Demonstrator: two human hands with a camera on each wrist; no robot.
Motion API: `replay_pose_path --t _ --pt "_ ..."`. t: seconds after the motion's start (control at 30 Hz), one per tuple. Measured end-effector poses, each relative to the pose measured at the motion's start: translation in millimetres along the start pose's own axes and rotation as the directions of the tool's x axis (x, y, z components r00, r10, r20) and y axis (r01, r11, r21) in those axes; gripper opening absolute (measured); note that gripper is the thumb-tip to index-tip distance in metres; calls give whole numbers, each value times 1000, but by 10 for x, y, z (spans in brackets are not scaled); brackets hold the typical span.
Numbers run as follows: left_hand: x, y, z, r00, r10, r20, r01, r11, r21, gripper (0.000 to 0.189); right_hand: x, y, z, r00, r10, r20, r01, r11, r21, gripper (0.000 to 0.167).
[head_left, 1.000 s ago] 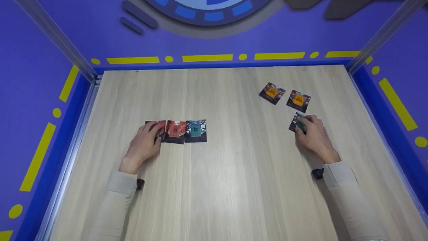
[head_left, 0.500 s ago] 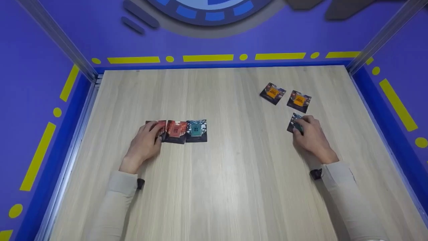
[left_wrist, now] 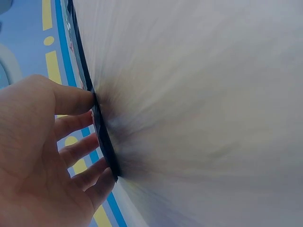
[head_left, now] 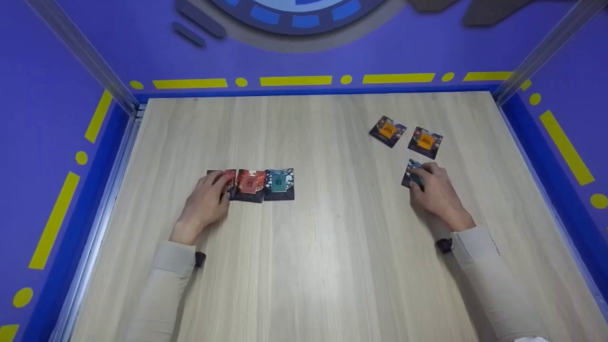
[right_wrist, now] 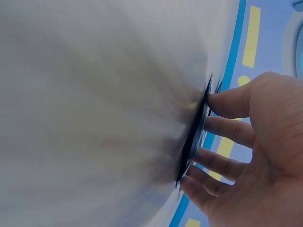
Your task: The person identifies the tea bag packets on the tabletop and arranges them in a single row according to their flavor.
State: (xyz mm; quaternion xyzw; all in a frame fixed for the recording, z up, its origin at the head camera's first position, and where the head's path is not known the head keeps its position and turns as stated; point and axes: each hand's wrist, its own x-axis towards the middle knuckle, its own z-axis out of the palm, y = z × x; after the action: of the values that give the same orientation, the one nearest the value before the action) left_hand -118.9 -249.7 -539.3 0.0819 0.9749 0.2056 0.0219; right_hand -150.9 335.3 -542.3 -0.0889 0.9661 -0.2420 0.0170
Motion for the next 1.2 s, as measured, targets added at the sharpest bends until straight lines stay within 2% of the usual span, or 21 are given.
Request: replay_pose_path --t 0.3,0.9,1.2 --pt "22 -10 1 1000 4 11 -5 1000 25 52 52 -131 85 1000 -23 -2 23 999 -28 44" --pt "5 -4 30 1000 -6 -6 6 1000 11 53 117 -402 244 997 -40 62 42 999 -29 44" --pt "1 -12 36 1000 0 -14 0 1000 23 52 149 -568 327 992 -107 66 109 993 -39 43"
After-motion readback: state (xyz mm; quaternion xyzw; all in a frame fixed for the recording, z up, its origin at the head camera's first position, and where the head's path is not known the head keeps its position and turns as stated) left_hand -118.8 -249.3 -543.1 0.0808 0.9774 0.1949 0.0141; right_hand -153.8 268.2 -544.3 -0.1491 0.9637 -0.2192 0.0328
